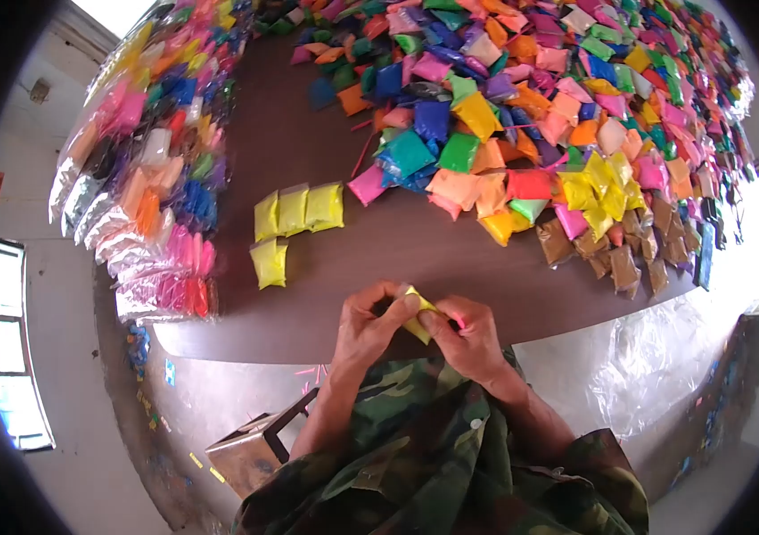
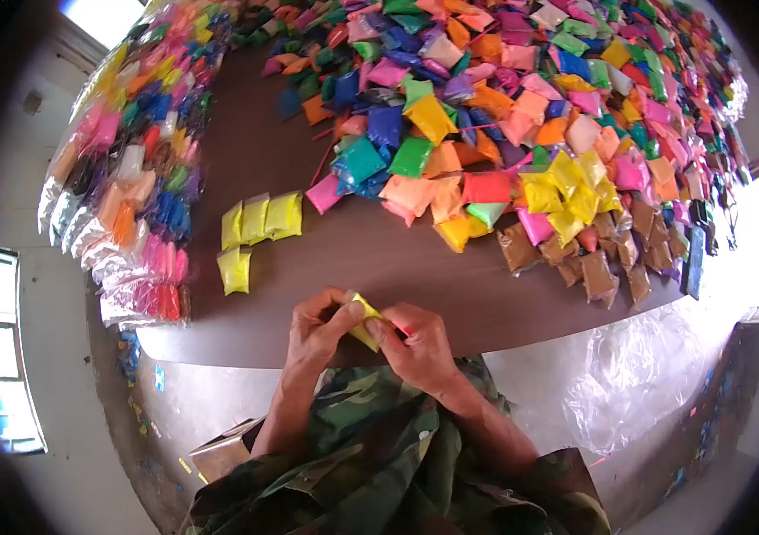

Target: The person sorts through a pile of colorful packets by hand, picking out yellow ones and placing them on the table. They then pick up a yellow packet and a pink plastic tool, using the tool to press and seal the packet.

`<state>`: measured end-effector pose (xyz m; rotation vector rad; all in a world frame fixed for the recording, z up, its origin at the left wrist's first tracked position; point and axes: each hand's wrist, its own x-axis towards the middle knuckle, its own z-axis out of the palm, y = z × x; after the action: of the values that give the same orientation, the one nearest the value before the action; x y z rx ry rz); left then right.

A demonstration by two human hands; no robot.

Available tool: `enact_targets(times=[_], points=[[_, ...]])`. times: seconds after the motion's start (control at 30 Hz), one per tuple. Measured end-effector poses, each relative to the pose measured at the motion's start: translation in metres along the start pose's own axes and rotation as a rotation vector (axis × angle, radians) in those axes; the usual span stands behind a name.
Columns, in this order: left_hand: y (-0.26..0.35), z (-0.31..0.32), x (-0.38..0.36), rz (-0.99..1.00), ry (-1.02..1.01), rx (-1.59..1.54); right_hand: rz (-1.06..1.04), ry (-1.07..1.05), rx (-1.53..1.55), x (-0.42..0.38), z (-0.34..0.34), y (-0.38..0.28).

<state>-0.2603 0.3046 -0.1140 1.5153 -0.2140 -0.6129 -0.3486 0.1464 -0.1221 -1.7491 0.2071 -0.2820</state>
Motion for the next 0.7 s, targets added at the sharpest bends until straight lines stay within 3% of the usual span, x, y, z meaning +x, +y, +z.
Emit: enact_targets(times=[0.3, 0.4, 0.5, 0.7], points=[[-0.019, 0.0, -0.001, 0.115, 0.129, -0.117, 0.163, -0.068, -0.009, 0.005, 0.002, -0.005], [-0.009, 0.002, -0.004, 0.035, 0.11, -0.108, 0.013, 0.008, 0.036, 0.002, 0.004, 0.002], [0.012, 0.008, -0.006, -0.011, 0.06, 0.079, 0.007, 0.023, 0.105, -0.002, 0.005, 0.006], [-0.005, 0.003, 0.0, 0.057, 0.015, 0.034, -0.055, 0.01, -0.002, -0.002, 0.002, 0.002]])
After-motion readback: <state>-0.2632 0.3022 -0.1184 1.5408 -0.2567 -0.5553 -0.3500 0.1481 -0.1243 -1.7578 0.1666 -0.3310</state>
